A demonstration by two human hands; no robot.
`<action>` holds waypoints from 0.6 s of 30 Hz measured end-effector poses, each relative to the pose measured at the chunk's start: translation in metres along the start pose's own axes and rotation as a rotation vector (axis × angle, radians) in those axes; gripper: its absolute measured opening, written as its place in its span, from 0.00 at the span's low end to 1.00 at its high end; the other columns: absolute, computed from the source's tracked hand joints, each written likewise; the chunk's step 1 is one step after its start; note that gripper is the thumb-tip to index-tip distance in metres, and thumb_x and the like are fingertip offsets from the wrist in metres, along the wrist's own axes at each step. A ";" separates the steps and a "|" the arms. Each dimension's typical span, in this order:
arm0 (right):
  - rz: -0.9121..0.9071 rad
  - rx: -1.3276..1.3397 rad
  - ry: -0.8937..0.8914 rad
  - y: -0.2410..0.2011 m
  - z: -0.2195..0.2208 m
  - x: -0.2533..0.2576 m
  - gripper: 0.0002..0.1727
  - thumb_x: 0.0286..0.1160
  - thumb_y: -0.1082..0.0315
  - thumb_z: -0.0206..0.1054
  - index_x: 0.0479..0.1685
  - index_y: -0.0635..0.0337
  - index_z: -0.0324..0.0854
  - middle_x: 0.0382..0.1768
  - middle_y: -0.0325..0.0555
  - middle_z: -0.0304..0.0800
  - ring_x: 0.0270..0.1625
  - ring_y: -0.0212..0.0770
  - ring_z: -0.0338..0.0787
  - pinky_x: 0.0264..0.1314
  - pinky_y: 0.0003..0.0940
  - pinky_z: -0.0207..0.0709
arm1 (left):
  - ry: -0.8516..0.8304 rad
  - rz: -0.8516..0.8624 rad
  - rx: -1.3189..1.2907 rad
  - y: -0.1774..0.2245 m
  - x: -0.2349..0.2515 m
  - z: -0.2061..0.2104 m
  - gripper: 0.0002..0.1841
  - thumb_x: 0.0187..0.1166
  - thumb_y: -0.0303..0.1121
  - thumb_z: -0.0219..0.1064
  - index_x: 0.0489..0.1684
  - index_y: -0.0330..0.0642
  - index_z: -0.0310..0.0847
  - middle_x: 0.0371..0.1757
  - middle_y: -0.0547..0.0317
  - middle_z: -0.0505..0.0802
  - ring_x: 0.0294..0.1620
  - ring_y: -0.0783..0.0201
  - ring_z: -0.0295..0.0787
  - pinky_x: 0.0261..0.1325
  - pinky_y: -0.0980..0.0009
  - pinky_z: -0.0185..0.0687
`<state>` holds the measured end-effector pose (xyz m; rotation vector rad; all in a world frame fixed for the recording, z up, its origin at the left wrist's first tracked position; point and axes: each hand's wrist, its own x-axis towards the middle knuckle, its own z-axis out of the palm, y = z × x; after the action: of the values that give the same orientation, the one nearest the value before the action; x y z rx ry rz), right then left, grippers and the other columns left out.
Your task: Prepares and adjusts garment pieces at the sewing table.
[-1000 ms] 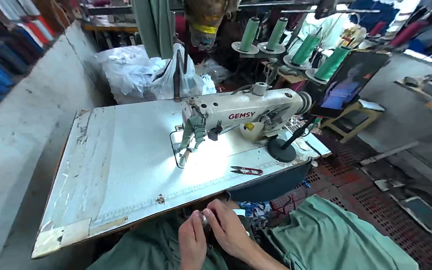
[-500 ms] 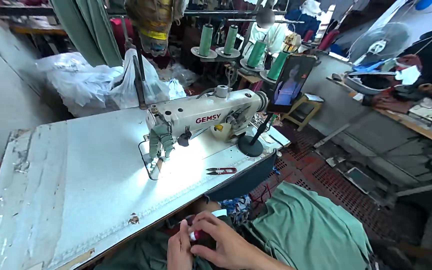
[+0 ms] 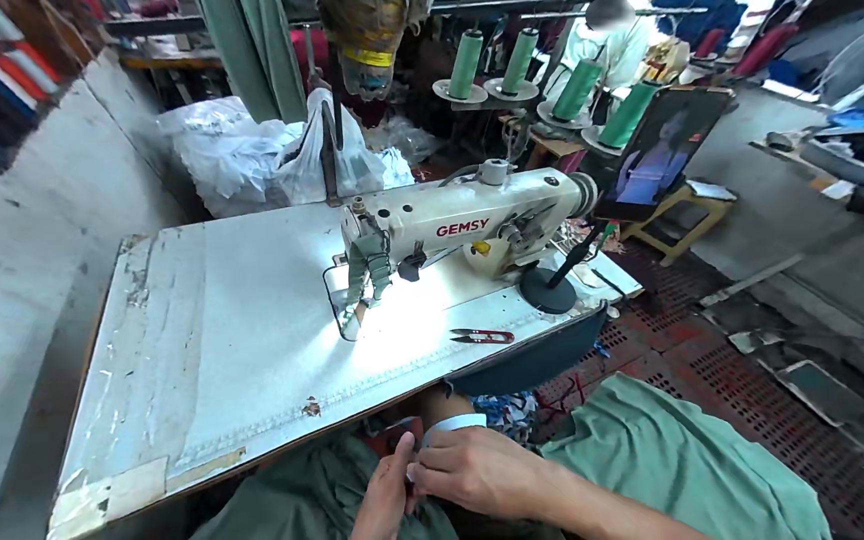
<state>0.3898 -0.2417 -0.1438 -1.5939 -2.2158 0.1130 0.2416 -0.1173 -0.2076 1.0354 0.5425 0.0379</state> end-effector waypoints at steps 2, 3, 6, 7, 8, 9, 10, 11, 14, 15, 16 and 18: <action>-0.046 -0.044 -0.056 -0.001 -0.005 0.000 0.10 0.89 0.69 0.58 0.53 0.57 0.86 0.39 0.46 0.88 0.44 0.45 0.89 0.42 0.33 0.85 | -0.036 -0.028 0.023 -0.002 -0.002 -0.002 0.30 0.93 0.54 0.45 0.20 0.52 0.83 0.14 0.75 0.82 0.12 0.83 0.69 0.17 0.85 0.65; -0.063 -0.048 -0.077 -0.001 -0.005 -0.001 0.10 0.89 0.69 0.58 0.52 0.57 0.86 0.39 0.45 0.87 0.43 0.44 0.89 0.40 0.33 0.84 | -0.052 -0.038 0.037 -0.004 -0.002 -0.003 0.30 0.92 0.54 0.45 0.20 0.51 0.83 0.14 0.74 0.82 0.12 0.82 0.69 0.17 0.85 0.65; 0.008 0.048 -0.060 0.000 0.003 -0.001 0.13 0.91 0.61 0.58 0.50 0.59 0.85 0.36 0.46 0.89 0.40 0.44 0.91 0.43 0.35 0.87 | -0.007 0.112 0.189 -0.009 -0.006 -0.007 0.31 0.93 0.55 0.41 0.30 0.47 0.86 0.24 0.71 0.88 0.25 0.79 0.83 0.33 0.78 0.82; 0.068 0.082 -0.017 0.001 0.007 0.000 0.16 0.90 0.56 0.60 0.48 0.60 0.86 0.32 0.46 0.90 0.37 0.43 0.93 0.42 0.36 0.88 | 0.020 0.220 0.279 -0.009 -0.009 -0.008 0.31 0.94 0.54 0.39 0.41 0.43 0.86 0.34 0.69 0.90 0.37 0.79 0.86 0.48 0.75 0.85; 0.118 0.100 0.039 0.003 0.012 0.001 0.18 0.88 0.53 0.62 0.46 0.60 0.86 0.29 0.45 0.90 0.34 0.41 0.93 0.39 0.35 0.89 | 0.064 0.344 0.356 -0.010 -0.011 -0.007 0.30 0.94 0.51 0.39 0.45 0.39 0.86 0.37 0.67 0.90 0.42 0.79 0.86 0.54 0.74 0.85; 0.156 0.115 0.090 0.005 0.017 0.002 0.19 0.87 0.51 0.63 0.42 0.59 0.86 0.27 0.44 0.89 0.31 0.39 0.92 0.37 0.34 0.88 | 0.133 0.448 0.414 -0.012 -0.010 -0.004 0.29 0.95 0.48 0.41 0.40 0.39 0.87 0.33 0.67 0.89 0.39 0.78 0.86 0.51 0.73 0.85; 0.173 0.135 0.126 0.005 0.022 0.002 0.19 0.87 0.51 0.64 0.41 0.59 0.86 0.28 0.44 0.90 0.31 0.38 0.92 0.36 0.33 0.88 | 0.206 0.504 0.446 -0.015 -0.009 -0.002 0.29 0.94 0.48 0.42 0.31 0.41 0.86 0.27 0.68 0.87 0.33 0.78 0.85 0.43 0.74 0.84; 0.169 0.140 0.151 0.004 0.026 0.004 0.18 0.87 0.51 0.64 0.42 0.58 0.87 0.30 0.43 0.91 0.33 0.36 0.92 0.38 0.31 0.88 | 0.260 0.513 0.446 -0.017 -0.008 -0.001 0.31 0.94 0.50 0.42 0.23 0.45 0.84 0.20 0.71 0.83 0.26 0.79 0.81 0.35 0.75 0.81; 0.054 0.102 0.162 0.002 0.031 0.009 0.14 0.88 0.56 0.63 0.51 0.57 0.88 0.39 0.43 0.92 0.45 0.38 0.93 0.52 0.28 0.88 | 0.259 0.312 0.353 -0.015 -0.009 -0.009 0.35 0.92 0.57 0.38 0.17 0.48 0.80 0.15 0.72 0.78 0.17 0.76 0.74 0.23 0.75 0.72; 0.006 0.086 0.159 0.002 0.029 0.011 0.13 0.89 0.59 0.63 0.54 0.56 0.88 0.43 0.44 0.92 0.48 0.39 0.92 0.54 0.29 0.87 | 0.230 0.233 0.314 -0.010 -0.011 -0.012 0.35 0.92 0.57 0.38 0.18 0.47 0.80 0.15 0.71 0.79 0.16 0.76 0.73 0.22 0.75 0.72; -0.037 0.066 0.161 0.002 0.025 0.014 0.12 0.89 0.61 0.63 0.56 0.56 0.88 0.46 0.45 0.93 0.49 0.41 0.92 0.54 0.30 0.87 | 0.194 0.173 0.274 -0.005 -0.012 -0.014 0.34 0.93 0.56 0.38 0.20 0.47 0.82 0.16 0.71 0.81 0.16 0.76 0.74 0.22 0.77 0.72; -0.089 0.023 0.141 0.001 0.020 0.019 0.11 0.88 0.63 0.63 0.58 0.54 0.87 0.48 0.46 0.93 0.49 0.42 0.92 0.52 0.30 0.87 | 0.118 0.094 0.184 0.002 -0.012 -0.018 0.33 0.93 0.55 0.40 0.25 0.47 0.85 0.18 0.73 0.84 0.17 0.79 0.74 0.22 0.80 0.72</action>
<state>0.3785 -0.2208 -0.1569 -1.4419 -2.1648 0.0006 0.2233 -0.1051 -0.2075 1.2437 0.6122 0.1349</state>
